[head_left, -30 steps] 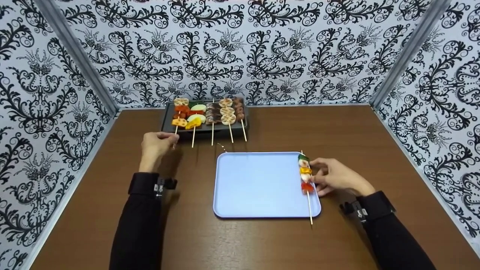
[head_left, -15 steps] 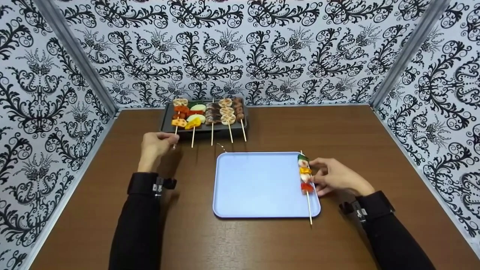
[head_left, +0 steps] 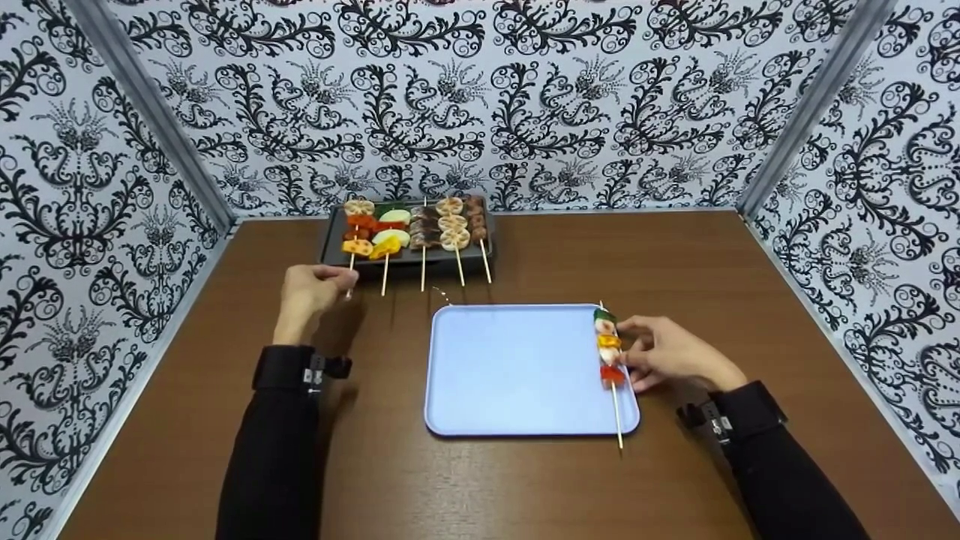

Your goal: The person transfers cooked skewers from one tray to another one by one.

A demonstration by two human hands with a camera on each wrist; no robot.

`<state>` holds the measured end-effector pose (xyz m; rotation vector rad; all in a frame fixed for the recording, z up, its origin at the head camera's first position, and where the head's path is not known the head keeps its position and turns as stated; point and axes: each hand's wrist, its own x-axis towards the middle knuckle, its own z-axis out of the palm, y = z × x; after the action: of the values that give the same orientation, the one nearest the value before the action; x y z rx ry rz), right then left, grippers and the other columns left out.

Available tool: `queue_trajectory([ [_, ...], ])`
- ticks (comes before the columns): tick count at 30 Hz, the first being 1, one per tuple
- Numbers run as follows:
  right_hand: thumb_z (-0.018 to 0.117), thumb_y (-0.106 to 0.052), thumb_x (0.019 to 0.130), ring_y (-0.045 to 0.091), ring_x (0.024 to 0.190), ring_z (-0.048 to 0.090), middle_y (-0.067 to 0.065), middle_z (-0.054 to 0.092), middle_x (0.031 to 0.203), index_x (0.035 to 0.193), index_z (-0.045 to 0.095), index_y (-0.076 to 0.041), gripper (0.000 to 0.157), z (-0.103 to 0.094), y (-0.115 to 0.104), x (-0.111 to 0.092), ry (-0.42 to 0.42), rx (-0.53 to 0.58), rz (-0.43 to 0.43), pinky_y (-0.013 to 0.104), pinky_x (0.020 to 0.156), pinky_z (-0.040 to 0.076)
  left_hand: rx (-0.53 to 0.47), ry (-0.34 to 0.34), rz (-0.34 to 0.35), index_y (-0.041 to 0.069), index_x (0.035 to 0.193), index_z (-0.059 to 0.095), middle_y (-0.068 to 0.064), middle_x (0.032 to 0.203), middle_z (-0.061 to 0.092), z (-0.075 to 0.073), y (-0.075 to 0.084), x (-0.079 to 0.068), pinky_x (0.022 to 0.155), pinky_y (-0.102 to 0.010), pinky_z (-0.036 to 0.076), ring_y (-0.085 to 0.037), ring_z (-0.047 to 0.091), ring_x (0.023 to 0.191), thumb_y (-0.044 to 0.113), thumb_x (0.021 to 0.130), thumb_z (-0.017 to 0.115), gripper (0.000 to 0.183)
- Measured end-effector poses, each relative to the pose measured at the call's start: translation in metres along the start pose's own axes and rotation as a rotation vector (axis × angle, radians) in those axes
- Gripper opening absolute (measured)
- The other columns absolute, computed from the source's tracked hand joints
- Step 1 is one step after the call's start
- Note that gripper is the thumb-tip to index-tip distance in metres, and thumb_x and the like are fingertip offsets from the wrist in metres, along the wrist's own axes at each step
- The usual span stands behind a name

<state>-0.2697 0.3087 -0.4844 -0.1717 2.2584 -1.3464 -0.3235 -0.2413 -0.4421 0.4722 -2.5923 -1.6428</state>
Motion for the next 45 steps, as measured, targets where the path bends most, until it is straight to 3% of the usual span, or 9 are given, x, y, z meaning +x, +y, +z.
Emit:
queue_trajectory([
  [4,0.072,-0.013,0.092,0.031,0.071,0.072,0.023,0.067,0.093,0.146,0.040,-0.006,0.063,-0.0004,0.0011,0.0004,-0.011,-0.003,-0.021,0.050,0.067,0.063,-0.064,-0.008,-0.006,0.007,0.107,0.076,0.001,0.083,0.072,0.0009,0.0008,-0.0012,0.063,-0.020,0.056,-0.010,0.066,0.070,0.023,0.089,0.075,0.024],
  [7,0.073,-0.014,0.092,0.031,0.071,0.072,0.023,0.067,0.094,0.147,0.039,-0.005,0.066,-0.0002,0.0016,0.0012,-0.011,-0.003,-0.024,0.050,0.066,0.063,-0.061,-0.005,-0.002,0.008,0.106,0.076,0.002,0.082,0.072,0.0009,0.0015,-0.0023,0.062,-0.019,0.055,-0.010,0.066,0.070,0.023,0.089,0.075,0.023],
  [16,0.074,-0.014,0.090,0.031,0.071,0.072,0.024,0.066,0.095,0.148,0.039,-0.006,0.068,0.0002,0.0011,0.0020,-0.004,0.002,-0.015,0.051,0.066,0.063,-0.029,-0.017,-0.016,0.011,0.108,0.076,-0.002,0.092,0.074,-0.0020,0.0031,-0.0025,0.082,-0.035,0.060,-0.014,0.068,0.078,0.027,0.089,0.075,0.025],
  [21,0.076,-0.016,0.089,0.031,0.070,0.072,0.023,0.066,0.095,0.147,0.041,-0.007,0.068,0.0008,0.0008,0.0020,0.008,0.000,-0.003,0.050,0.065,0.063,-0.016,-0.020,-0.011,0.011,0.108,0.076,-0.004,0.093,0.074,-0.0035,0.0036,-0.0028,0.082,-0.036,0.060,-0.019,0.069,0.082,0.029,0.089,0.076,0.026],
  [27,0.076,-0.018,0.089,0.030,0.070,0.072,0.023,0.065,0.096,0.147,0.041,-0.008,0.068,0.0012,0.0010,0.0021,0.008,-0.006,0.001,0.050,0.066,0.063,-0.018,-0.015,0.000,0.010,0.108,0.076,-0.004,0.095,0.073,-0.0029,0.0032,-0.0037,0.082,-0.035,0.060,-0.014,0.068,0.078,0.027,0.089,0.076,0.025],
  [34,0.072,-0.016,0.093,0.030,0.072,0.071,0.023,0.067,0.095,0.148,0.039,-0.006,0.066,-0.0003,0.0014,0.0009,-0.011,-0.022,-0.016,0.049,0.067,0.064,-0.073,-0.035,0.008,0.006,0.109,0.074,-0.011,0.101,0.071,-0.0008,0.0051,-0.0043,0.068,-0.023,0.059,-0.016,0.068,0.077,0.024,0.091,0.074,0.025],
  [45,0.072,-0.015,0.092,0.031,0.072,0.071,0.024,0.067,0.096,0.148,0.040,-0.008,0.065,-0.0006,-0.0006,0.0003,-0.009,-0.005,0.002,0.050,0.067,0.063,-0.046,-0.015,0.021,0.008,0.108,0.075,-0.009,0.097,0.072,-0.0025,0.0064,-0.0057,0.065,-0.022,0.058,-0.020,0.069,0.080,0.026,0.090,0.075,0.025],
])
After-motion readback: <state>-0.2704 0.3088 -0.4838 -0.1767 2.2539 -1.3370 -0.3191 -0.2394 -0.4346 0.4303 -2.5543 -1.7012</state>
